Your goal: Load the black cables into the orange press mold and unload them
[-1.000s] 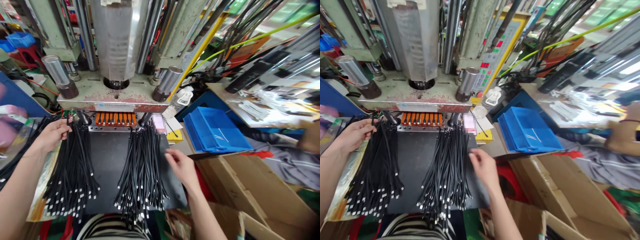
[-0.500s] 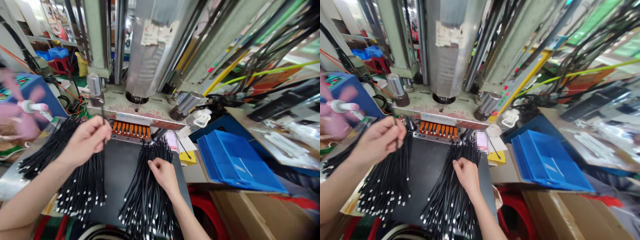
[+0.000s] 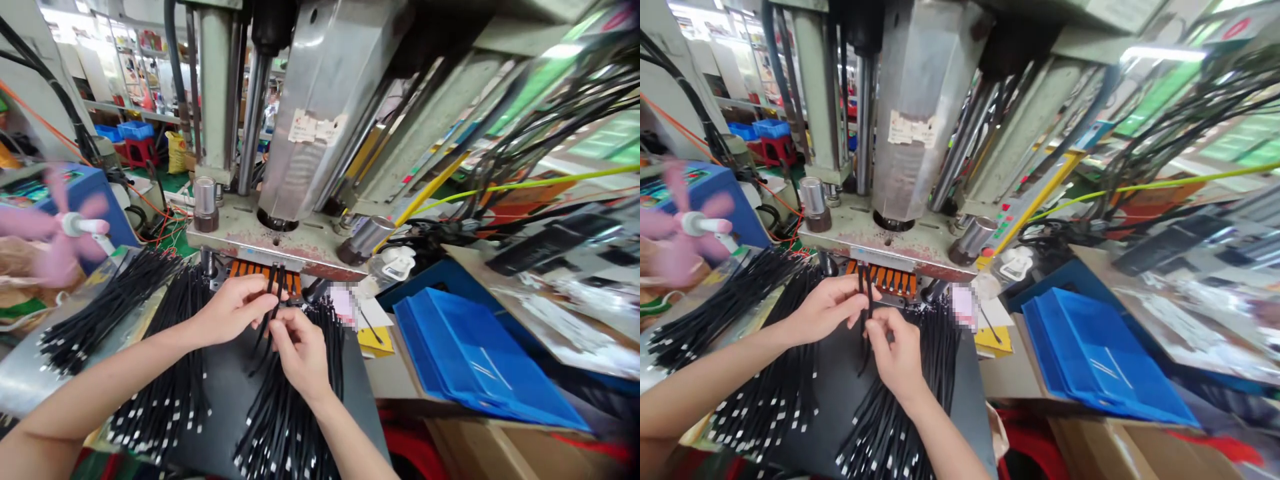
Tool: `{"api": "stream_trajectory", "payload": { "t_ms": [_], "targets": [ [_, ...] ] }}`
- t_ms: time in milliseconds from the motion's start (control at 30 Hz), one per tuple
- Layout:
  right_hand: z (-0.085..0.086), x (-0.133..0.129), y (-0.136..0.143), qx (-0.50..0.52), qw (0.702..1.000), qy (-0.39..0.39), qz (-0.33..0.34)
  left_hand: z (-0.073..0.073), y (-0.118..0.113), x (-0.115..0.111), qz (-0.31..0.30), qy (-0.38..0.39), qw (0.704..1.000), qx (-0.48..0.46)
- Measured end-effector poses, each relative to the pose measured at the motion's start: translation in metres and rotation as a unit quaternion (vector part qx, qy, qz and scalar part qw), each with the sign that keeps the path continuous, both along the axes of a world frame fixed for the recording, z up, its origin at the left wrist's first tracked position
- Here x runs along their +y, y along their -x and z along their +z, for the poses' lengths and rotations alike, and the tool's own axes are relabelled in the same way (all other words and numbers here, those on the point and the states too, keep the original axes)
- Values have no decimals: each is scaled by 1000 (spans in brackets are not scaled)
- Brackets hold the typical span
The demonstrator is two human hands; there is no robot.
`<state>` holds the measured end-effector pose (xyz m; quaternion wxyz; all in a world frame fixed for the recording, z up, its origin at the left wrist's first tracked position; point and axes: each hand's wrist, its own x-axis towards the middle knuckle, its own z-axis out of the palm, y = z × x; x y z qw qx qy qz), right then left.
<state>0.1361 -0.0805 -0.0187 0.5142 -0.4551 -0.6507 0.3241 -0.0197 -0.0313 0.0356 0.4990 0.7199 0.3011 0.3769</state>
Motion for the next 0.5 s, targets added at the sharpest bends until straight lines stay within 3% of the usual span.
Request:
{"api": "stream_trajectory", "payload": {
  "t_ms": [133,267,367,500],
  "targets": [
    [-4,8,8,10,998,28,50,0,2,4,48,-82,995,42],
    [-26,9,9,-107,973,121,164,-12,19,8,139,-75,987,29],
    [-45,6,7,-218,933,171,231,-39,54,15,249,-13,969,4],
    [-54,19,11,-315,892,151,286,-94,116,30,372,85,924,26]
  ]
}}
